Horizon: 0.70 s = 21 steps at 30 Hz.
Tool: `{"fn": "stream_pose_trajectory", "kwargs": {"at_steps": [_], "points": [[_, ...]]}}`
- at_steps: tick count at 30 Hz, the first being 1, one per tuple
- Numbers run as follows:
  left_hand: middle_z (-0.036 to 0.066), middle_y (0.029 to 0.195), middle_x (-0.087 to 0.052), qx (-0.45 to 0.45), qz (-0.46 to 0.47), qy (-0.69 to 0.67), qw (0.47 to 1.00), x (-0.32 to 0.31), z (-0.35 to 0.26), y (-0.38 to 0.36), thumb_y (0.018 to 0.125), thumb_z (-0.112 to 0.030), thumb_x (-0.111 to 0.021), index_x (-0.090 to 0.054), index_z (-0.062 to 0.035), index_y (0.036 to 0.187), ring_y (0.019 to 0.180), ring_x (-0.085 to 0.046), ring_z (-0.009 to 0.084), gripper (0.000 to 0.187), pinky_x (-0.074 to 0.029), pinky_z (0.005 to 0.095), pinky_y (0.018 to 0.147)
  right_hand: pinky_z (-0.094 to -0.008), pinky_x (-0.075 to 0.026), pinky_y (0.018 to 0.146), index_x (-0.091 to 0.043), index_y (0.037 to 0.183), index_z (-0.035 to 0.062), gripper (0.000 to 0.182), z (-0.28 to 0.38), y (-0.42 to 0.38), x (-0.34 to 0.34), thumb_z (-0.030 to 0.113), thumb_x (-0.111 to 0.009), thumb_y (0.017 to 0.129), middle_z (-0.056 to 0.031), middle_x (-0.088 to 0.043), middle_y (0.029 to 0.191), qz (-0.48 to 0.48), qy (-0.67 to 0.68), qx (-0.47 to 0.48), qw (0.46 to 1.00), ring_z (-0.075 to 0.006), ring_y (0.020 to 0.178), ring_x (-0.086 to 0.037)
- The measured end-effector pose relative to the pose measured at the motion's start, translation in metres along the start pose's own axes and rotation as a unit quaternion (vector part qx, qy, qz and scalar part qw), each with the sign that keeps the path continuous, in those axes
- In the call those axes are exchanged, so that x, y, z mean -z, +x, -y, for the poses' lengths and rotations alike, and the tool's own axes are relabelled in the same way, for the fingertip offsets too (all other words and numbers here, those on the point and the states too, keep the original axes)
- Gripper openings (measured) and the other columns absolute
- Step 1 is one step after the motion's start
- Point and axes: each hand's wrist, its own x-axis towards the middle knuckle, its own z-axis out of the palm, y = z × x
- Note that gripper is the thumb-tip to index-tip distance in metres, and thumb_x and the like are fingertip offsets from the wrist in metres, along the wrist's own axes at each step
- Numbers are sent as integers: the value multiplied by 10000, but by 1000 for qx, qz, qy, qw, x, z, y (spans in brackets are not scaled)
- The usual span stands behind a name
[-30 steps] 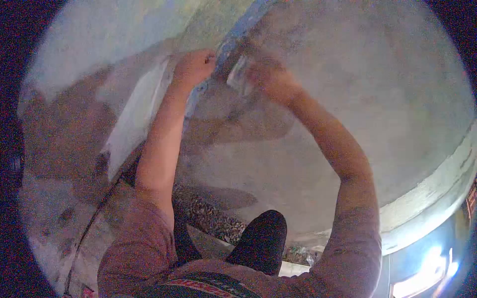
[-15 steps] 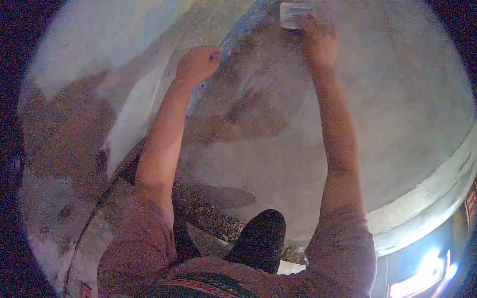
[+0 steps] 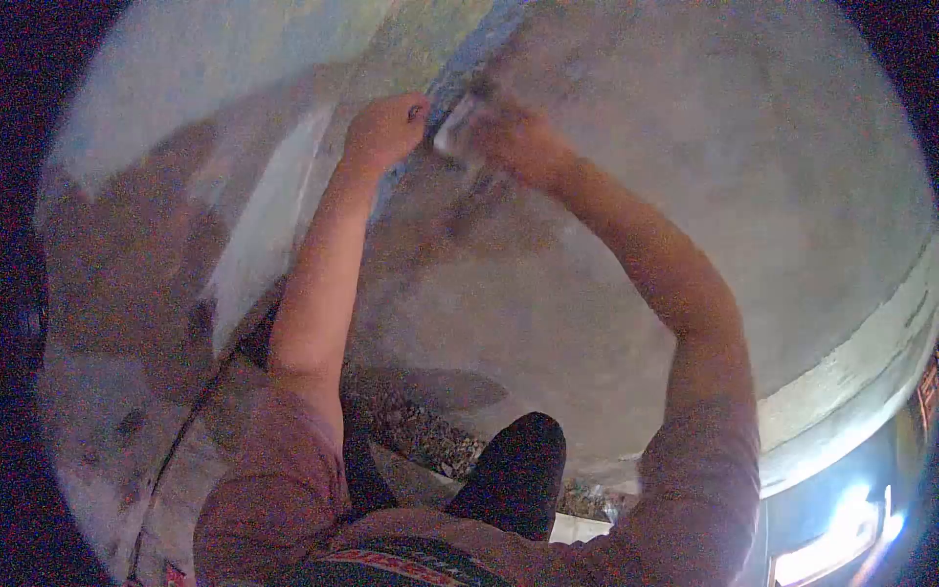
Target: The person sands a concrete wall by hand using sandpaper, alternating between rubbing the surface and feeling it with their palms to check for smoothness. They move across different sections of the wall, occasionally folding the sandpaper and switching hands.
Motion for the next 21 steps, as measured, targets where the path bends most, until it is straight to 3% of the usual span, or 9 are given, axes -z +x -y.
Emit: {"fn": "stream_pose_trajectory", "kwargs": {"at_steps": [3,4,7,8,10,13,17,20,21], "points": [[167,1073,-763,-7,-6,8,1000,10,0,3,984,-322,-579,-772,-169,1151,1001,-727,404,298,-573,526,884,-528,-327,1240,-615,1445,221,508,-43,-6,30,147,-621,942,-30,-613,1504,-63,-72,-22,995,-239,1431,-524],[169,1072,-765,4,9,3,1000,11,-2,0,990,-323,-573,-774,-167,1153,999,-731,400,302,-576,523,889,-526,-264,1278,-627,1438,221,476,-67,1,48,179,-588,966,-21,-612,1508,2,46,-260,964,-228,1444,-513],[151,1009,-767,18,4,-9,1000,6,0,4,938,-255,-603,-779,-153,1072,949,-720,407,243,-579,535,847,-515,-245,1292,-623,1449,225,476,-126,-9,37,167,-570,980,-23,-618,1499,-126,23,-363,923,-228,1440,-520],[151,1009,-767,15,4,-7,1000,7,3,5,938,-255,-603,-779,-153,1072,949,-720,407,243,-579,535,847,-515,-245,1292,-623,1449,225,476,-104,-5,37,167,-570,980,-23,-618,1499,-128,22,-366,922,-228,1440,-520],[147,1003,-767,-4,-8,0,1000,4,3,4,930,-242,-600,-778,-157,1059,940,-723,404,236,-579,535,837,-515,-284,1276,-647,1417,234,448,-34,8,42,160,-579,980,-21,-633,1480,32,-69,-74,994,-217,1401,-561],[138,998,-770,30,12,24,999,7,-3,4,926,-239,-592,-778,-162,1042,929,-724,412,232,-580,538,835,-533,-311,1256,-663,1391,238,410,-20,4,45,174,-562,999,-12,-637,1474,53,-77,50,994,-218,1365,-594],[147,1018,-771,16,10,27,999,12,-6,-3,930,-247,-589,-783,-155,1041,936,-728,414,242,-582,538,850,-537,-306,1250,-630,1422,251,425,-145,-3,71,175,-528,1016,-7,-632,1480,1,-42,-409,912,-259,1325,-620],[171,993,-768,15,-21,39,999,8,0,4,926,-248,-591,-788,-144,1031,939,-728,420,246,-583,544,844,-533,-294,1251,-633,1417,238,420,-84,12,51,195,-539,1010,-8,-641,1469,-44,-60,-322,944,-274,1322,-618],[180,1040,-762,31,3,42,999,8,2,7,937,-287,-584,-779,-146,1072,983,-722,425,276,-572,551,871,-536,-263,1271,-625,1427,209,435,-37,24,45,241,-560,999,-7,-621,1491,78,-120,-235,961,-274,1360,-587]]}}
